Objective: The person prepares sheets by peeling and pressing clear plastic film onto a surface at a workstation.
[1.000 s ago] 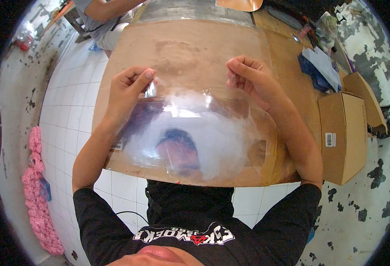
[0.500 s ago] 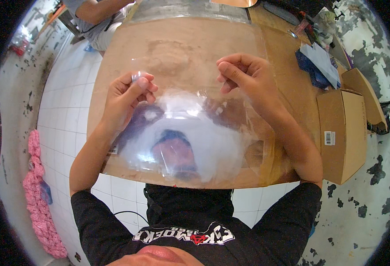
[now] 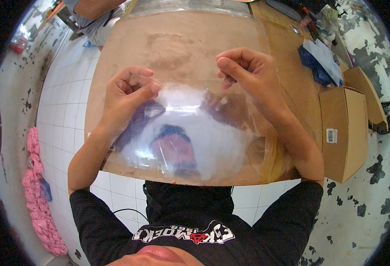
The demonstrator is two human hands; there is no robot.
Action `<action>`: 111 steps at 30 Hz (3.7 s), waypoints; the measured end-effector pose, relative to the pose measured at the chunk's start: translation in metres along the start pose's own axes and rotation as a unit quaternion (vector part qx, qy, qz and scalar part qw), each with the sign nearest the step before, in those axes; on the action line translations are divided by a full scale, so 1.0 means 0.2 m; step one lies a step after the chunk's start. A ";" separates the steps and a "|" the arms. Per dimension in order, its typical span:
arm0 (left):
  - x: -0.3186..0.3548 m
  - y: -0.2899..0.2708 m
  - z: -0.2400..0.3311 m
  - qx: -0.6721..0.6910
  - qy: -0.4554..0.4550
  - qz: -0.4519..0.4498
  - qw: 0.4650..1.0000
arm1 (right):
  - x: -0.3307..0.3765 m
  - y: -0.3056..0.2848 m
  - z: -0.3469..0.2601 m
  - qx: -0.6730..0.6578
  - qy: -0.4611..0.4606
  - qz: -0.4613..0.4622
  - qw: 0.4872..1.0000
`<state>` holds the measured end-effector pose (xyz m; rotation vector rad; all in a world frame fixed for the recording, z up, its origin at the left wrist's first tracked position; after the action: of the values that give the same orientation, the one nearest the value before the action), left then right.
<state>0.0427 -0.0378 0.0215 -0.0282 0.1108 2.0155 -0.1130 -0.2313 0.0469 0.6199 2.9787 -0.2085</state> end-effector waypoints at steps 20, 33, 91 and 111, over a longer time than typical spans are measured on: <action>-0.01 -0.06 0.03 0.015 0.030 0.028 0.999 | -0.01 -0.01 0.00 0.000 0.006 -0.002 1.000; -0.01 -0.08 0.02 -0.005 0.037 0.028 0.999 | -0.01 -0.02 0.01 -0.005 0.009 0.013 1.000; -0.01 -0.09 0.07 -0.029 0.033 0.055 0.998 | -0.01 -0.01 0.07 -0.204 0.100 -0.039 0.973; -0.06 -0.45 -0.04 -0.020 -0.129 0.146 0.981 | -0.55 0.16 0.16 -0.002 0.180 -0.062 0.982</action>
<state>0.1288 -0.0104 0.0091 0.2374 -0.0965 2.2937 0.0026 -0.2495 0.0245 0.5186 3.3706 -0.1066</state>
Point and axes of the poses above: each hand's wrist, its own x-axis away from the middle knuckle, its own y-axis out of the palm, z = x × y, the point moved 6 cm from there along -x, towards the middle knuckle, and after that the axes turned 8 degrees about -z, right-handed, at the moved point
